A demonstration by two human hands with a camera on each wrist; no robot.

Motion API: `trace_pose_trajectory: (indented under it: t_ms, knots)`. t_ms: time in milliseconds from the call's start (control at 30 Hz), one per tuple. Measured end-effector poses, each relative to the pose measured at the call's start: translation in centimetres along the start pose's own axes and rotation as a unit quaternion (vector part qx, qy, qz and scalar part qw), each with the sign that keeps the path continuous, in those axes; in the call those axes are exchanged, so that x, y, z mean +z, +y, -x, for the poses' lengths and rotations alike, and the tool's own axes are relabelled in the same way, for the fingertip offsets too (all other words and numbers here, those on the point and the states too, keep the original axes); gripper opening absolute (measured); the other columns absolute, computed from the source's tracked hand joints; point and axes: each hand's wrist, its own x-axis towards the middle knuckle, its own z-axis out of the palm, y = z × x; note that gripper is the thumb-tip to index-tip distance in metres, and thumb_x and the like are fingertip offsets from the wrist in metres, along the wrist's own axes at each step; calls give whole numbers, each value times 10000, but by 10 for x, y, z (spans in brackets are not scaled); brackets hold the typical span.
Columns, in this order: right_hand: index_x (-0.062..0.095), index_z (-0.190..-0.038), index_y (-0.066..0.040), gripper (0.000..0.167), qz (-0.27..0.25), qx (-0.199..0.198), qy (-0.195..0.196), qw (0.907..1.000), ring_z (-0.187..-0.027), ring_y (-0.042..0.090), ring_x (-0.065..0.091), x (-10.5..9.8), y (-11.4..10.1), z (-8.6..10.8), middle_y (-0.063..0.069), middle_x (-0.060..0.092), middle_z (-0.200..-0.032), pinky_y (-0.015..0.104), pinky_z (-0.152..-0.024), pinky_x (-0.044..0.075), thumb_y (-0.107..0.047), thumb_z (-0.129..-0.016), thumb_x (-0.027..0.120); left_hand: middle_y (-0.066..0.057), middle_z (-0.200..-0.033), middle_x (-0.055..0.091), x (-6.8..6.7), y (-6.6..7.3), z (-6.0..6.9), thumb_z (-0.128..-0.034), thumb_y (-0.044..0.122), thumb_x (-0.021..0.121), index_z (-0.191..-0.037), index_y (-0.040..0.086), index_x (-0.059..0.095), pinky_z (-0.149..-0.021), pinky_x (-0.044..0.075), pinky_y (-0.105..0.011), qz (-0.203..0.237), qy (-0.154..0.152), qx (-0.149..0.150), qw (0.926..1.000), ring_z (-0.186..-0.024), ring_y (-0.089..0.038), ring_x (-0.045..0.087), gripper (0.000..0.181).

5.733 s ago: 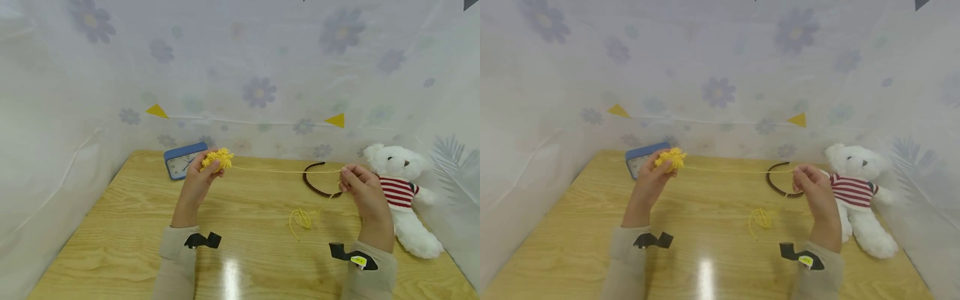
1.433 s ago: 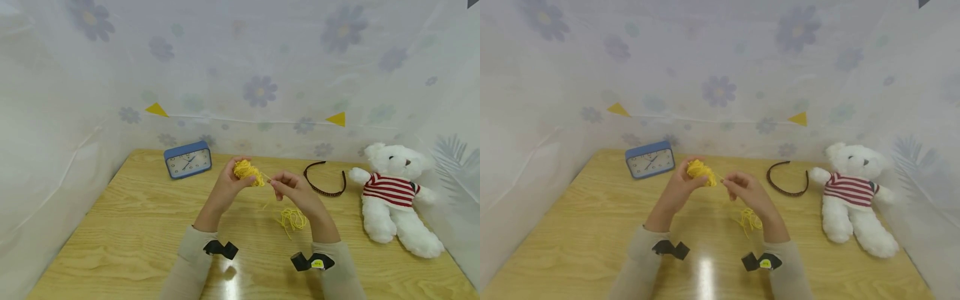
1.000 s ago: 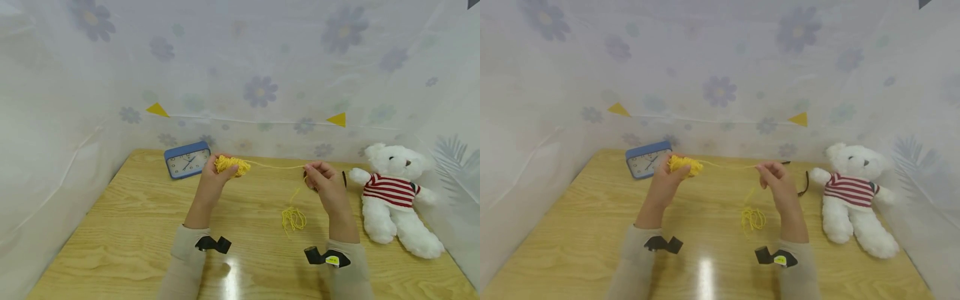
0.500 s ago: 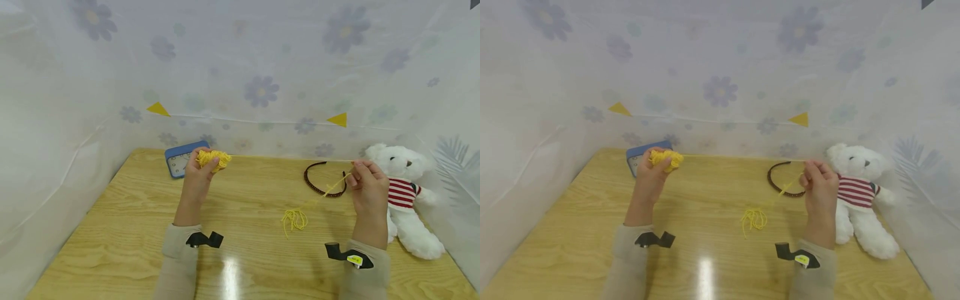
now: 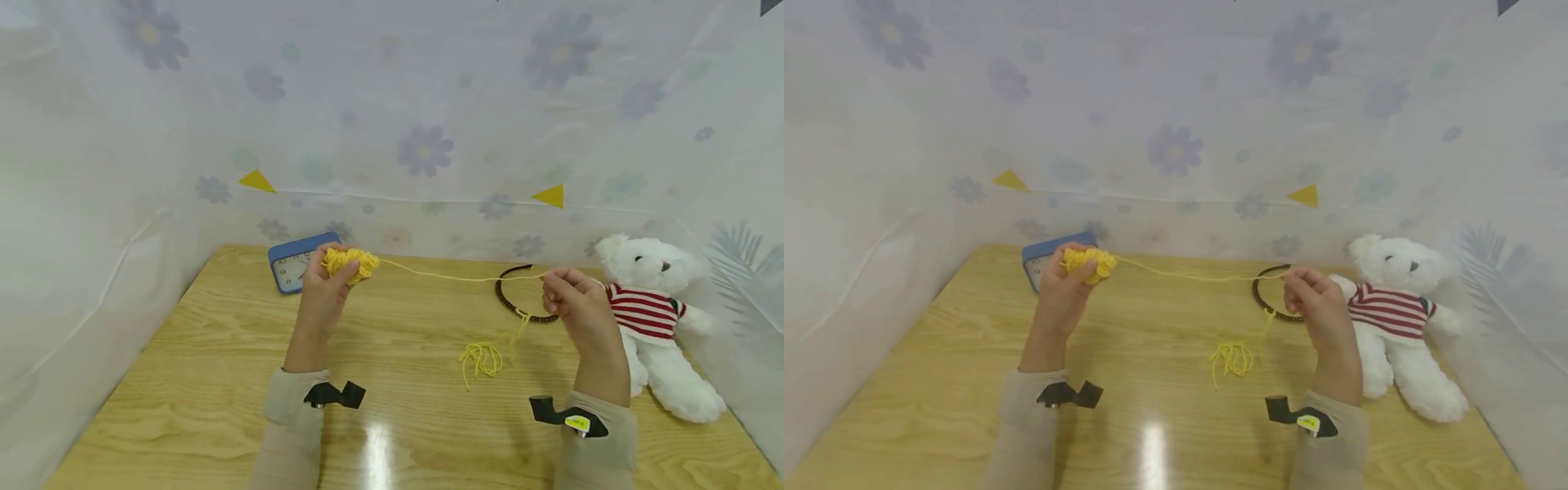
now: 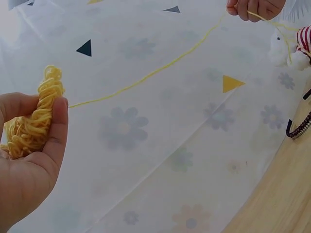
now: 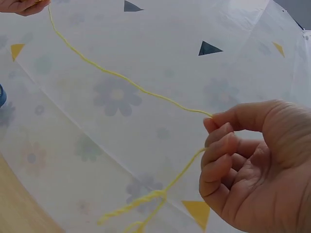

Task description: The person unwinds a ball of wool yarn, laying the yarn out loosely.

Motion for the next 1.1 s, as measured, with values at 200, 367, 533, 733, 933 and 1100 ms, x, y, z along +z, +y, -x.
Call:
trace_pose_trajectory:
  t_ms: [200,367,533,733,933,1100]
  knots:
    - [599,-958,-73,124,1604,593,-908,9811,-554,150,396,-2,7,-3,-7,538,-752,279,-499,364,-103,-995,485,-45,-1081,518,3,-3,1,-916,-96,487,-1065,127,483,-768,524,-231,33,-541,-93,9985,-906,-148,559,268]
    - [576,-1089,-34,166,2273,654,-1967,9515,-516,241,337,-1,14,-7,42,589,-853,333,-466,337,-90,-1011,441,-53,-1058,514,11,-9,4,-920,-85,488,-1078,108,480,-773,514,-215,-205,-966,-373,9944,-898,-138,558,250]
    - [517,-1232,-7,254,2587,1006,-2550,9262,-510,242,359,8,20,-9,132,589,-1013,332,-438,360,-115,-1014,442,-80,-1066,516,22,-19,7,-927,-25,537,-1090,81,481,-792,517,-227,-666,-1335,-554,9872,-909,-148,567,202]
    - [449,-1354,-39,359,3107,1066,-2834,9010,-580,185,496,28,25,-12,198,502,-1243,310,-490,435,-149,-1012,458,-85,-1047,536,35,-31,11,-924,26,578,-1140,2,469,-770,519,-240,-961,-1765,-779,9765,-878,-149,575,243]
    - [260,-1482,-50,508,2141,456,-3188,9222,-722,168,566,52,30,-15,200,347,-1425,316,-592,469,-54,-1006,435,-62,-1001,549,46,-39,14,-926,65,596,-1142,20,472,-801,522,-293,-1068,-2135,-958,9664,-864,-145,592,253]
    - [246,-1482,-55,480,1215,636,-3592,9231,-749,160,588,67,34,-16,94,490,-1298,293,-653,508,-54,-1021,381,-55,-1002,542,49,-41,16,-932,58,586,-1149,24,471,-789,516,-291,-1097,-2262,-1007,9626,-861,-135,585,248]
